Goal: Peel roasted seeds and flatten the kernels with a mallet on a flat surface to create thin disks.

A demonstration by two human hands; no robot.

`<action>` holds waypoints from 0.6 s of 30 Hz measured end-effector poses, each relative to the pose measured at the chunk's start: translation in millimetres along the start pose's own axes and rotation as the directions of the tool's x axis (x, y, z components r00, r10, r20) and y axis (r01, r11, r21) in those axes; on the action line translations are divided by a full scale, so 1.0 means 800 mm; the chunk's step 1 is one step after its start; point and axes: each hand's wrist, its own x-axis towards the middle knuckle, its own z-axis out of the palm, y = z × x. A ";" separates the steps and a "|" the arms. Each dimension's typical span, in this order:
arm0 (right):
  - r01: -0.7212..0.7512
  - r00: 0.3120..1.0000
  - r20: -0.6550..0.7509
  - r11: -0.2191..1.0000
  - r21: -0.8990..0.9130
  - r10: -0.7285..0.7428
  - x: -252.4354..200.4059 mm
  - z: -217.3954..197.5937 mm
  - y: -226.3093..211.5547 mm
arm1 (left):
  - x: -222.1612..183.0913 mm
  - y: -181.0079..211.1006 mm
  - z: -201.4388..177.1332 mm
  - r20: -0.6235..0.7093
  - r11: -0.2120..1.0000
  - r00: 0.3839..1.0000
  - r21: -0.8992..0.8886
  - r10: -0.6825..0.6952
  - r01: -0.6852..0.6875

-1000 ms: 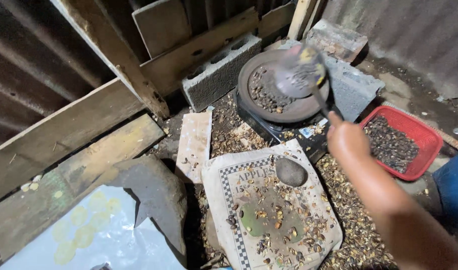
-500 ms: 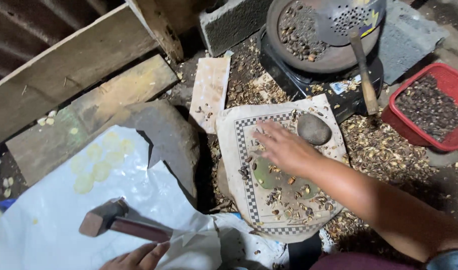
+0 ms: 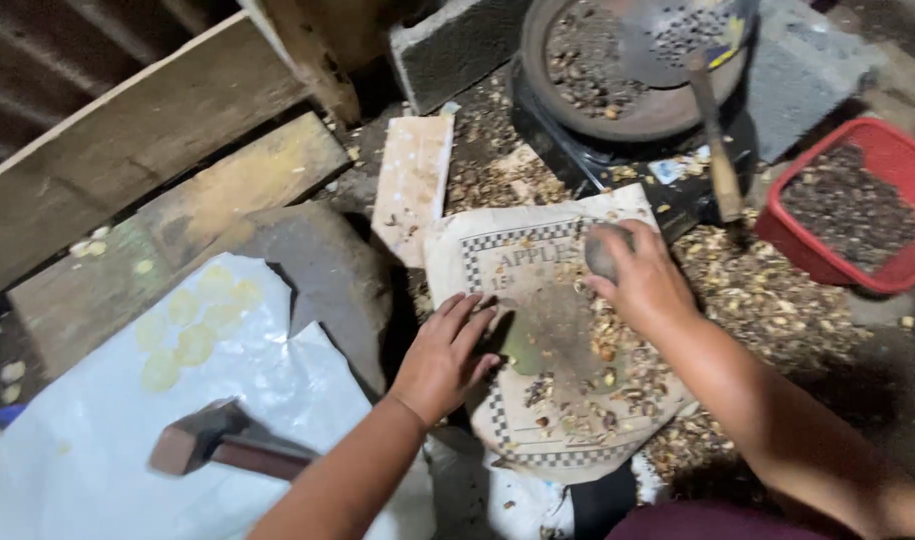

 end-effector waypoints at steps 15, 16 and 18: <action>-0.470 0.842 0.416 0.846 0.251 0.344 -0.036 -0.094 -0.082 | 0.022 0.019 0.136 -0.480 0.898 0.771 -0.344 -0.419 0.274; -0.466 0.838 0.433 0.848 0.253 0.332 -0.045 -0.083 -0.077 | 0.024 0.030 0.140 -0.475 0.892 0.765 -0.342 -0.435 0.295; -0.139 0.933 0.343 0.987 0.076 0.105 -0.059 -0.064 -0.064 | 0.037 0.050 0.146 -0.386 0.905 0.819 -0.154 -0.424 0.395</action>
